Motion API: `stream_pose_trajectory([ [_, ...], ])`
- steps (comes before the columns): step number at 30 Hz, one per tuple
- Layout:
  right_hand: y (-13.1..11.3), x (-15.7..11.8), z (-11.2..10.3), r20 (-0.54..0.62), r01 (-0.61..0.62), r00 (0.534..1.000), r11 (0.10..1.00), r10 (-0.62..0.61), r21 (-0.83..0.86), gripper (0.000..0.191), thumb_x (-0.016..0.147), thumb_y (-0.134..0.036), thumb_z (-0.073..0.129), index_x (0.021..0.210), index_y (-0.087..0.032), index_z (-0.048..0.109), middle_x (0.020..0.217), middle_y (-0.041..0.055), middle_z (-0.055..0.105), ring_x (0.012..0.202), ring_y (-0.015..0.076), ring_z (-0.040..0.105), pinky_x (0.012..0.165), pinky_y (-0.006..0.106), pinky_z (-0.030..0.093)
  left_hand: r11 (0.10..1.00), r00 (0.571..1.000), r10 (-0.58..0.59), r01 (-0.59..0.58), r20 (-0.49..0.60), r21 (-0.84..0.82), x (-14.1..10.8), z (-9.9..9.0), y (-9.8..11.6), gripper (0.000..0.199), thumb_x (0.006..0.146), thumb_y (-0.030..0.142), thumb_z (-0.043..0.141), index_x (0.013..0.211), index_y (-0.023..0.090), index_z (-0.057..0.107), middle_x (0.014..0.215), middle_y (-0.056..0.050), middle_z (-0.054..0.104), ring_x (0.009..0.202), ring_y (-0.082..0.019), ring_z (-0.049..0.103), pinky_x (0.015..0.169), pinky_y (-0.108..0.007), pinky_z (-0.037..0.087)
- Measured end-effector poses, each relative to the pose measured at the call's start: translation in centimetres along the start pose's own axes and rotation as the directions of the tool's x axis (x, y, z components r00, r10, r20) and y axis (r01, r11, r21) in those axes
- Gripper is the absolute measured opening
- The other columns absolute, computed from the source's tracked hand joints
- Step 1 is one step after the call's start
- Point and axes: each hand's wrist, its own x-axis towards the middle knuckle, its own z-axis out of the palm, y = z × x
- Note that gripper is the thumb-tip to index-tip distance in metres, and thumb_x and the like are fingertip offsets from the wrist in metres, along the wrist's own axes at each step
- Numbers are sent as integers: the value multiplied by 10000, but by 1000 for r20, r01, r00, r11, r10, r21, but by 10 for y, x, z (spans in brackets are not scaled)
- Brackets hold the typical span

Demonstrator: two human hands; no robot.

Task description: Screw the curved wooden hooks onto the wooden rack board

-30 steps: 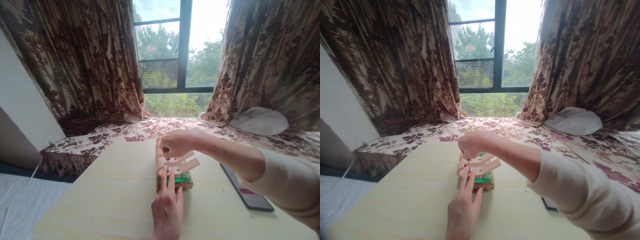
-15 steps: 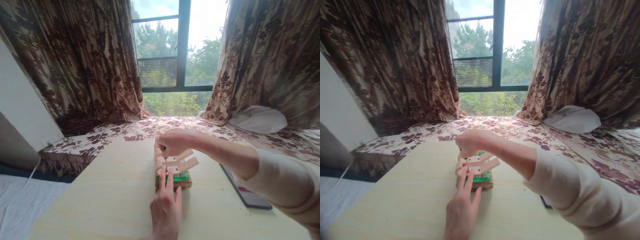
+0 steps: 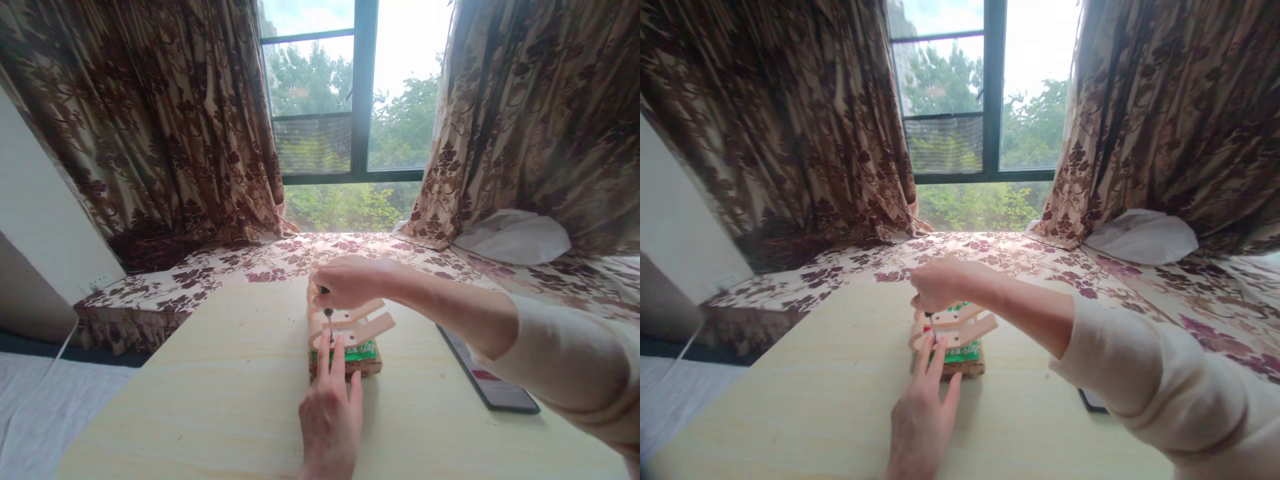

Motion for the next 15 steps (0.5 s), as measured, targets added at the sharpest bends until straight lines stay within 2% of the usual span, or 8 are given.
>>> stream_pose_trajectory([
  [3,1,-1,-1,12,-18,1000,1000,18,6,355,832,-360,474,979,-123,691,917,145,695,748,212,603,550,276,346,1000,1000,-6,6,4,-6,0,-1,0,540,833,172,542,1347,289,422,1454,-54,385,1027,-206,641,739,-272,571],
  [6,4,-3,-2,54,82,995,993,-87,82,282,763,-304,554,971,-174,694,914,84,700,721,175,587,561,257,352,1000,1000,-5,5,-2,-8,1,-2,1,539,831,172,545,1344,287,428,1456,-48,384,1046,-207,632,738,-272,572],
  [8,5,-4,0,51,114,991,986,-120,118,272,765,-260,540,977,-186,692,904,69,702,715,162,577,557,250,343,1000,1000,0,0,-6,-6,1,-2,1,533,832,173,541,1341,287,431,1459,-45,379,1068,-211,622,727,-274,574],
  [15,9,-1,12,-31,-38,999,997,40,73,349,823,-382,477,912,-141,714,864,127,706,690,185,583,521,263,306,1000,1000,-11,11,10,12,0,-2,1,514,839,183,536,1334,284,441,1452,-54,392,1008,-199,649,685,-259,570],
])
